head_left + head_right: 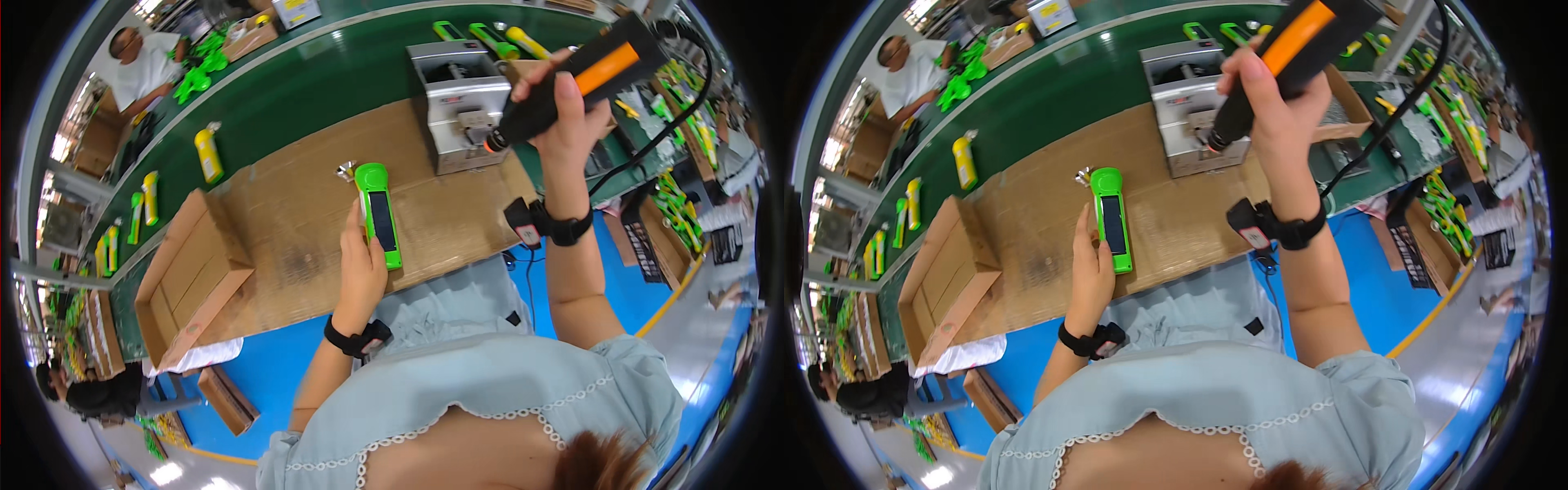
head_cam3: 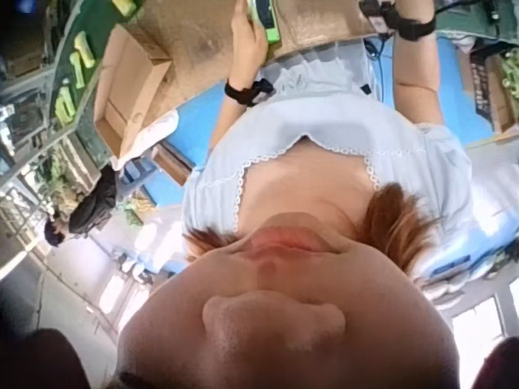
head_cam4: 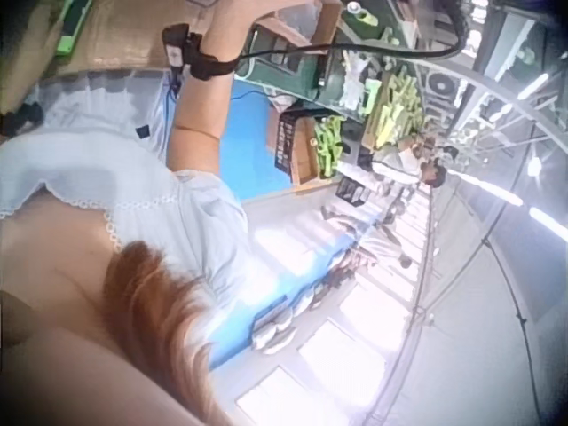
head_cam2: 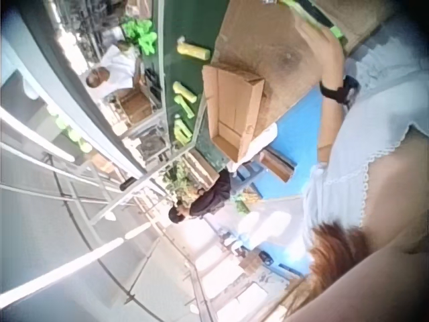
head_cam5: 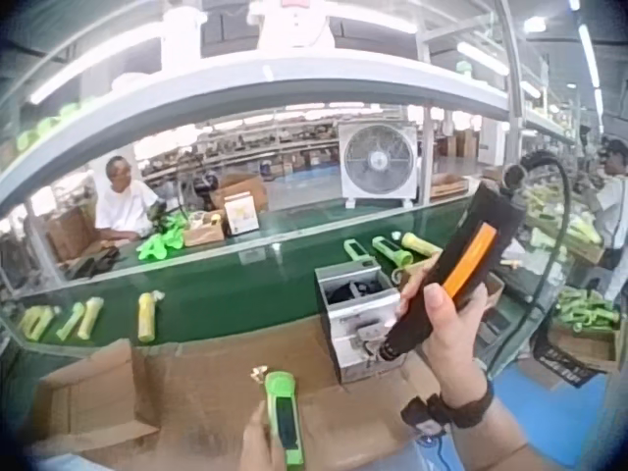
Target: Assembling the body and head components of green flashlights using an electric screwdriver.
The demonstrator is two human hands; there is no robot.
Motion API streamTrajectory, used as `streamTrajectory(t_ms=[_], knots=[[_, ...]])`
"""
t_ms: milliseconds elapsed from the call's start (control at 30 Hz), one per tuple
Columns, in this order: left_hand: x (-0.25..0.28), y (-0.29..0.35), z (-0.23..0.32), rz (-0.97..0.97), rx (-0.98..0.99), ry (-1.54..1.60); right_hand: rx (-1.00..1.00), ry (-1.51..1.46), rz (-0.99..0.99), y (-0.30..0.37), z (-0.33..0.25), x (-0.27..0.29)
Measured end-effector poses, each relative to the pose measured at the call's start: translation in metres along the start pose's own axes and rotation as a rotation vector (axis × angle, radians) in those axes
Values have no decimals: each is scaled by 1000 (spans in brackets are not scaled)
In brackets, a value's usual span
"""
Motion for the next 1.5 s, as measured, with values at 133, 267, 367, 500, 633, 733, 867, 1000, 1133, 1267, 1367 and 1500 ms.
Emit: streamTrajectory(t_ms=[133,267,367,500,633,733,867,1000,1133,1267,1367,1500], knots=[[-10,-24,30,-426,127,-326,18,17,17,-25,-2,1],[13,-42,29,-636,4,-430,-30,58,1,-32,10,-3],[31,-53,18,-626,-149,-463,-70,96,8,-31,21,-6],[34,-79,1,-490,-566,-429,-103,160,-31,-29,34,-2],[19,-90,-15,-643,-606,-326,-200,177,-66,-26,34,1],[3,-82,-3,-638,-537,-319,-265,111,-114,-17,23,3],[-9,-65,-4,-587,-452,-338,-238,-156,-164,19,6,-4],[-7,-53,5,-614,-411,-439,-297,-204,-114,55,-12,-14],[-9,-43,9,-577,-412,-485,-319,-165,-135,67,-7,-18],[-10,-41,9,-580,-395,-520,-319,-163,-151,74,3,-16],[-11,-39,9,-580,-396,-528,-411,-1,-125,78,-1,-15],[-12,-38,9,-566,-408,-531,-399,11,-125,79,3,-13]])
Point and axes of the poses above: each hand's wrist, its own y-axis away from the middle knuckle, its own x-axis out of the back of the hand, z = x × y, the point moved 1 cm from there along -y, towards the middle knuckle, and after that the axes turned 11 degrees about -x, right-handed, at the moved point
